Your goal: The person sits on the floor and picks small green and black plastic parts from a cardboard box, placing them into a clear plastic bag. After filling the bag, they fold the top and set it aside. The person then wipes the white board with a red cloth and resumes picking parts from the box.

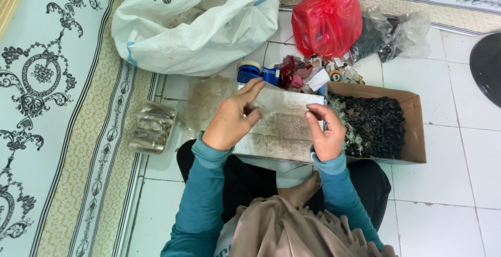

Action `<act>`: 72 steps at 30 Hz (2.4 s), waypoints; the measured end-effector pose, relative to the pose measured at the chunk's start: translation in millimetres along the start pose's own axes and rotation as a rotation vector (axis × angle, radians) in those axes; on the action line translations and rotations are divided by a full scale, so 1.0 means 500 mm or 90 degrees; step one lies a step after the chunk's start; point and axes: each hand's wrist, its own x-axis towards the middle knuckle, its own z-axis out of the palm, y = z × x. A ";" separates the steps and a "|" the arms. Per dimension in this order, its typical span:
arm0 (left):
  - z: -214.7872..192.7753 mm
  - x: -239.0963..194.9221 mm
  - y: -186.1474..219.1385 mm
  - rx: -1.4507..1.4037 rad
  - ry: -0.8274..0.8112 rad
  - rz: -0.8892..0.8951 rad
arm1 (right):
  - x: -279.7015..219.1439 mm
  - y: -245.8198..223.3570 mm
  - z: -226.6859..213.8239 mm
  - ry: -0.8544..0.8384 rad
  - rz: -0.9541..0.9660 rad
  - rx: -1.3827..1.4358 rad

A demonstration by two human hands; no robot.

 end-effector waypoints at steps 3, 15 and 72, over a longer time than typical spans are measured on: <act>0.051 0.036 -0.095 0.022 -0.027 -0.016 | -0.043 0.047 -0.033 0.004 0.058 -0.008; 0.075 0.136 -0.115 0.101 -0.147 -0.074 | -0.158 0.156 -0.105 -0.063 0.185 -0.019; 0.422 -0.030 -0.572 -0.070 0.021 -0.209 | -0.212 0.480 0.073 -0.318 0.382 0.099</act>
